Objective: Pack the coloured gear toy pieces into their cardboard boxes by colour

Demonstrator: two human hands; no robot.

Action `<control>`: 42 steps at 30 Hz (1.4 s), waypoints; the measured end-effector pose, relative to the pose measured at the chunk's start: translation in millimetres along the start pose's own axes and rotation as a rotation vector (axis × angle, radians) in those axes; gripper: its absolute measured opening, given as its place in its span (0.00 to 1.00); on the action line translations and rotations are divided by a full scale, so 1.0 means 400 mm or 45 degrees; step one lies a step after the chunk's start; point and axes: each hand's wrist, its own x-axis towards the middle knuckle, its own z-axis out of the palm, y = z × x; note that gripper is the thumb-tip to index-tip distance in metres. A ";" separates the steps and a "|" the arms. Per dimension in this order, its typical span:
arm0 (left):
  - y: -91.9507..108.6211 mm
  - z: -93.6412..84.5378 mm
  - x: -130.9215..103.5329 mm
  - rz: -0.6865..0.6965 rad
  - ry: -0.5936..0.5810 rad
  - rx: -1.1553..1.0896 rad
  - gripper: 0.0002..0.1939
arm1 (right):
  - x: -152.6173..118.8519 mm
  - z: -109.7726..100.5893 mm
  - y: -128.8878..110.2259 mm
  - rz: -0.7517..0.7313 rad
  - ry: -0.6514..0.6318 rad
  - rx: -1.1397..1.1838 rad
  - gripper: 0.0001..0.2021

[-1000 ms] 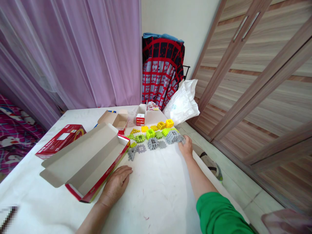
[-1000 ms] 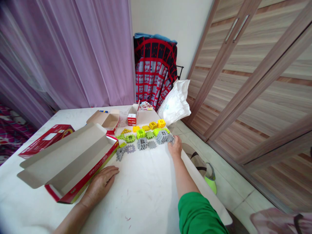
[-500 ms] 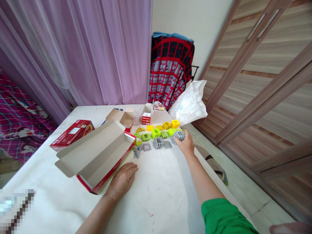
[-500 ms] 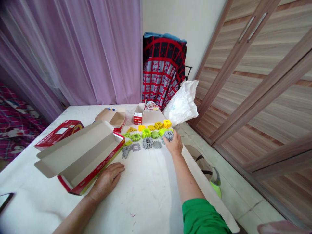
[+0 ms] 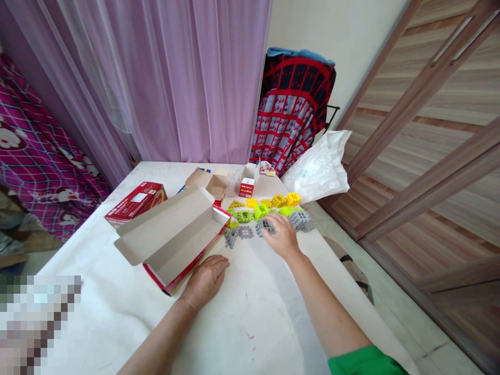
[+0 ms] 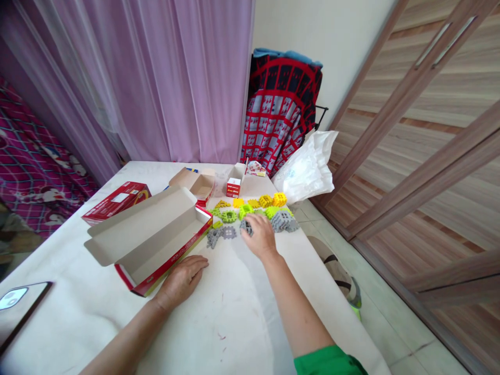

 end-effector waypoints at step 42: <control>-0.025 -0.308 -0.111 -0.307 0.065 0.511 0.35 | 0.024 0.111 -0.135 -0.339 -0.873 -0.051 0.19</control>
